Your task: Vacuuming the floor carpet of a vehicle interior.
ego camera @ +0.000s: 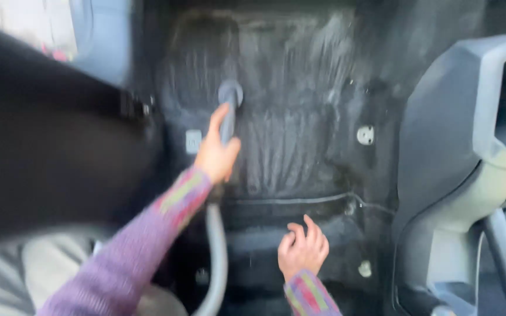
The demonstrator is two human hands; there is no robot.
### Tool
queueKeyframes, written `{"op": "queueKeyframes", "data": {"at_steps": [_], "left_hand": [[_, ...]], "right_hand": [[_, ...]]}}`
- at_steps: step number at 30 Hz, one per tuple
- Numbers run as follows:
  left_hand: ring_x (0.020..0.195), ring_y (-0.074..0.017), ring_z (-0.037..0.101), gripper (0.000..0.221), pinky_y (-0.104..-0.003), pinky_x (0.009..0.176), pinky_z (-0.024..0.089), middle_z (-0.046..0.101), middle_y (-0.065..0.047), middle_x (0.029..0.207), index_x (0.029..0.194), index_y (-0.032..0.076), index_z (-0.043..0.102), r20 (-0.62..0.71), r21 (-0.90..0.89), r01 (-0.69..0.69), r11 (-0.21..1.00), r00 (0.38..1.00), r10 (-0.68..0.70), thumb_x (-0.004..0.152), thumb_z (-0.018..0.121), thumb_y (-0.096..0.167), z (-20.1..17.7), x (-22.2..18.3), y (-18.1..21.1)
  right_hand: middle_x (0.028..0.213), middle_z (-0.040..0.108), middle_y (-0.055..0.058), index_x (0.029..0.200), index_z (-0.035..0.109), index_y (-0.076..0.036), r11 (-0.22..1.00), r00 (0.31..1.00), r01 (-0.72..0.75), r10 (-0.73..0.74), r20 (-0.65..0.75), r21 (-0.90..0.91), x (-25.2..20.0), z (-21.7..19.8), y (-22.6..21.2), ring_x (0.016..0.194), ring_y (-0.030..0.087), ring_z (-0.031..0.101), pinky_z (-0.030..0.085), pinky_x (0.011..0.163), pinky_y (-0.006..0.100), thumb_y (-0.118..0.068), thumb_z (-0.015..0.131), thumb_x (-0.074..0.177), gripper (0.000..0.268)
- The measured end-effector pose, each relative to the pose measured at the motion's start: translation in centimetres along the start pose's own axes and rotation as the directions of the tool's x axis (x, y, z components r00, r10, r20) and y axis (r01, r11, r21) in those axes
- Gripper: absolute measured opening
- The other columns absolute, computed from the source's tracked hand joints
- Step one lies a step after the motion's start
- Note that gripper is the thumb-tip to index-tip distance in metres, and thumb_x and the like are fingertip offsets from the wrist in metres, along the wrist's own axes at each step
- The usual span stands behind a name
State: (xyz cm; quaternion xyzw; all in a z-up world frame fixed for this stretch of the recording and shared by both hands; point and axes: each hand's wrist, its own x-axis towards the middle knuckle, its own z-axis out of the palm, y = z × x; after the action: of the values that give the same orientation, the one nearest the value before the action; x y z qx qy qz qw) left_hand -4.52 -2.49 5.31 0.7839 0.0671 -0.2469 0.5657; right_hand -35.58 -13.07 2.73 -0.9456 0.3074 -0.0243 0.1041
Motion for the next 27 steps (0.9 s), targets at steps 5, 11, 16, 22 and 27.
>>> {"op": "queueKeyframes", "data": {"at_steps": [5,11,16,22,27], "left_hand": [[0.04,-0.022,0.055,0.073,-0.039,0.036,0.047,0.07,-0.015,0.084,0.156,0.031,0.032,0.084,0.03,0.078,0.996,0.993,-0.081,0.088,0.054,0.014,1.4,5.0,4.0],[0.055,-0.0192,0.07,0.077,-0.037,0.048,0.058,0.075,-0.015,0.087,0.156,0.034,0.036,-0.048,0.075,-0.072,0.995,0.996,0.076,0.086,0.058,0.012,2.5,1.8,-0.4],[0.045,-0.0262,0.059,0.072,-0.045,0.041,0.051,0.072,-0.018,0.086,0.155,0.035,0.033,0.105,0.022,0.098,0.995,0.989,-0.1,0.089,0.053,0.014,2.5,3.6,4.6],[0.054,-0.0244,0.07,0.077,-0.041,0.051,0.059,0.076,-0.017,0.087,0.156,0.037,0.034,0.036,0.067,0.056,0.996,0.998,-0.058,0.087,0.056,0.014,4.2,1.1,1.4],[0.054,-0.027,0.067,0.074,-0.044,0.05,0.058,0.073,-0.018,0.092,0.156,0.034,0.032,0.116,0.021,0.017,1.0,0.993,-0.02,0.088,0.055,0.014,3.6,2.8,2.8]], "right_hand": [[0.13,0.066,0.006,0.093,0.072,-0.018,1.0,1.0,-0.008,0.008,0.009,-0.009,-0.3,-1.0,-0.4,0.123,0.028,0.058,0.039,0.108,0.046,-0.015,0.063,0.084,0.013],[0.129,0.066,0.006,0.092,0.072,-0.017,0.999,1.0,-0.01,0.01,-0.004,-0.031,0.0,-0.6,-0.2,0.123,0.028,0.058,0.039,0.107,0.048,-0.015,0.063,0.081,0.015],[0.13,0.065,0.006,0.094,0.072,-0.017,1.0,1.0,-0.006,0.005,-0.018,-0.012,0.0,-0.8,-0.4,0.124,0.027,0.058,0.039,0.109,0.047,-0.015,0.063,0.083,0.015],[0.131,0.066,0.005,0.093,0.072,-0.017,0.999,0.999,-0.031,0.032,0.011,-0.02,0.2,-1.4,-0.9,0.123,0.027,0.058,0.039,0.109,0.046,-0.015,0.063,0.081,0.016],[0.129,0.065,0.005,0.091,0.072,-0.019,0.999,1.0,-0.019,0.019,0.007,-0.027,0.1,-0.3,-0.2,0.123,0.027,0.058,0.038,0.108,0.047,-0.015,0.063,0.081,0.015]]}}
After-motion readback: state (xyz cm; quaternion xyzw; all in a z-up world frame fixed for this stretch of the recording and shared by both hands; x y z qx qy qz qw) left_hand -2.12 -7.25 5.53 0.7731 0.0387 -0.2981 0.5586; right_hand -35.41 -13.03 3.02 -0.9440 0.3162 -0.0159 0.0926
